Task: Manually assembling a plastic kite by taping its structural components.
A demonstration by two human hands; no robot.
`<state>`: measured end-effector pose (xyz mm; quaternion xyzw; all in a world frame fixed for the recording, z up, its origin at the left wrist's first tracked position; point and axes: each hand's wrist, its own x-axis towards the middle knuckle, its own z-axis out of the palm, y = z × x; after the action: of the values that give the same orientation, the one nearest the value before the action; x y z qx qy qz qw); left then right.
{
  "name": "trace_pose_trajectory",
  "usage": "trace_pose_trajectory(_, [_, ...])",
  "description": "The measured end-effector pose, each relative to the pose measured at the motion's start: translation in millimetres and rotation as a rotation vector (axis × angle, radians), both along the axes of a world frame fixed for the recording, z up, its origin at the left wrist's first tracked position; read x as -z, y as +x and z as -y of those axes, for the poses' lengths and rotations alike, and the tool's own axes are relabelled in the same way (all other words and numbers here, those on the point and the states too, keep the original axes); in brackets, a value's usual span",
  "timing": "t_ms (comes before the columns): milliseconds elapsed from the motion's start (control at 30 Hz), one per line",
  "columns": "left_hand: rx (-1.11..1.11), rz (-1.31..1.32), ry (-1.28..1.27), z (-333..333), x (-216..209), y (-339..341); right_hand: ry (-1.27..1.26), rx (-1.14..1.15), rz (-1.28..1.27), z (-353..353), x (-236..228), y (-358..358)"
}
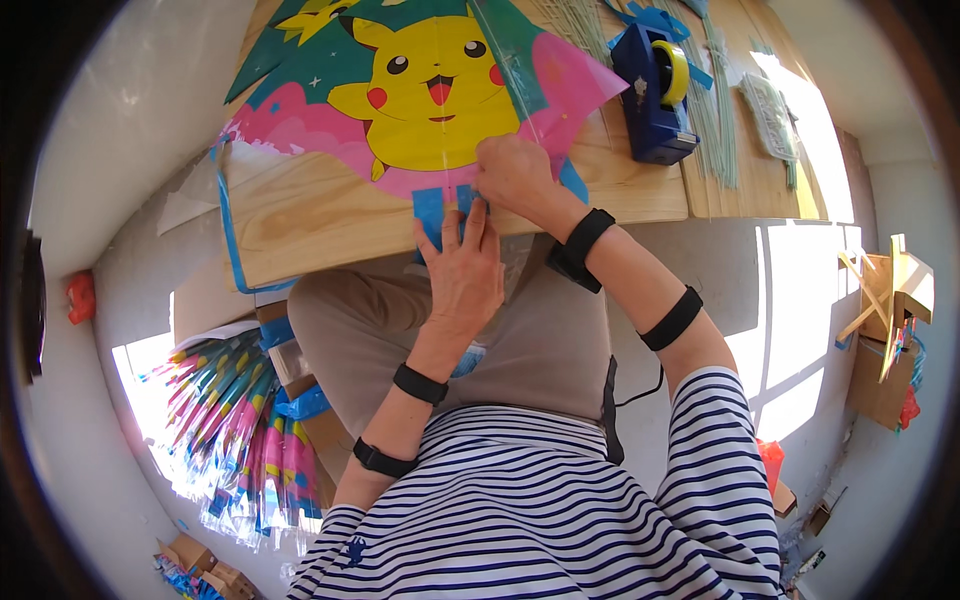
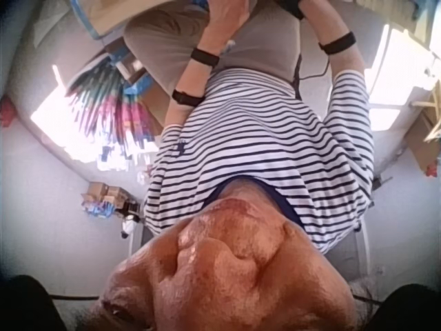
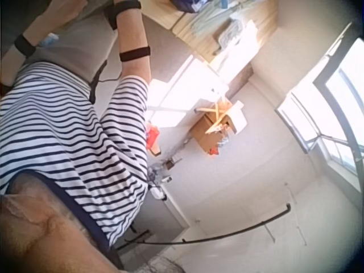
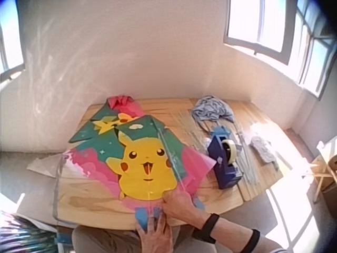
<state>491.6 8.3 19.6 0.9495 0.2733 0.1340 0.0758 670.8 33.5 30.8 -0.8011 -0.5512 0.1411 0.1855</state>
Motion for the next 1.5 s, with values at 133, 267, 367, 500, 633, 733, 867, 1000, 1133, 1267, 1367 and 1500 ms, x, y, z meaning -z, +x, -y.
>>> trace_pose_trajectory(133, [-0.002, -0.011, 0.004, 0, 0, 0, 0.022, 0.028, 0.088, -8, 10, 0])
trace_pose_trajectory(267, [-0.004, -0.041, 0.013, 0, -3, 0, -0.021, 0.057, 0.079, -18, 5, 3])
trace_pose_trajectory(367, [-0.002, -0.045, 0.008, 1, -4, 0, -0.03, 0.126, 0.083, -28, 7, 9])
trace_pose_trajectory(500, [0.0, -0.032, -0.007, 0, -4, 0, 0.018, 0.196, 0.154, -34, 12, 9])
trace_pose_trajectory(633, [0.0, -0.033, 0.004, 1, 0, -1, -0.029, 0.128, 0.02, -14, 7, -2])
trace_pose_trajectory(733, [0.004, -0.016, 0.001, 3, -2, 0, -0.057, 0.134, 0.002, -11, 0, -1])
trace_pose_trajectory(867, [0.006, 0.078, 0.007, 2, 0, -1, -0.1, 0.138, -0.077, -7, -3, -8])
trace_pose_trajectory(1000, [-0.003, 0.06, 0.003, 1, -2, -4, -0.132, 0.123, -0.089, -9, -3, -10])
trace_pose_trajectory(1133, [0.02, 0.035, -0.006, 3, 1, -6, -0.051, 0.162, -0.059, -2, -3, -13])
trace_pose_trajectory(1267, [0.023, 0.061, 0.001, 3, 6, -5, 0.017, 0.129, -0.008, -1, 12, -14])
trace_pose_trajectory(1367, [0.021, 0.051, 0.016, 2, 4, -4, -0.02, 0.11, 0.007, -1, 6, -21])
trace_pose_trajectory(1500, [0.029, 0.077, -0.013, 4, -5, -5, -0.062, 0.208, -0.084, -16, -7, -17])
